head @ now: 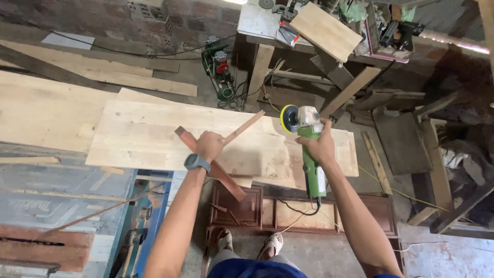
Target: The person cuts a small wooden piece with a jigsaw, applies glue to it, and then sands the piece with an orbital sander. The person handles the wood and tools directly, moving between a workbench and a larger wooden surface.
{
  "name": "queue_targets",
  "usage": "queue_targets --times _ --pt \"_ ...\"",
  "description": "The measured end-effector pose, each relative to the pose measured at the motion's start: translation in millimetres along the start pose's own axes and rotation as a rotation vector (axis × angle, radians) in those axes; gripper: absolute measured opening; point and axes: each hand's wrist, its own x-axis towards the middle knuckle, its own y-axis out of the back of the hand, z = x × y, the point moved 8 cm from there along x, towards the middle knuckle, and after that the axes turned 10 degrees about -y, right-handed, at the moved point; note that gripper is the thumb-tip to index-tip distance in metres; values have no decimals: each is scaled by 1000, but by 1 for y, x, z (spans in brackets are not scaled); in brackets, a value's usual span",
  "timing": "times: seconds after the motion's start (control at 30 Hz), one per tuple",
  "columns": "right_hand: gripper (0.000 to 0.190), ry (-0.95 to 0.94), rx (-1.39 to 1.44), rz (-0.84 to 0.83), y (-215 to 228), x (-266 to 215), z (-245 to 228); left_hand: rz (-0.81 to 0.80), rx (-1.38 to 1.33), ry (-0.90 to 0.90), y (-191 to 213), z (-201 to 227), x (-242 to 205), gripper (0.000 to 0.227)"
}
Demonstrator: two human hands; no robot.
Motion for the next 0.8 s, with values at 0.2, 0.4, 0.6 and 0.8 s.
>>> queue_targets --times 0.2,0.4,0.6,0.8 --pt "93 -18 -46 -50 -2 -21 14 -46 -84 -73 59 41 -45 29" --pt "93 10 -203 -94 -29 -37 -1 197 192 -306 56 39 -67 20" --pt "91 178 -467 -185 -73 -64 -48 663 80 -350 56 24 -76 8" --pt "90 285 -608 -203 -108 -66 -77 567 24 -293 64 23 -78 11"
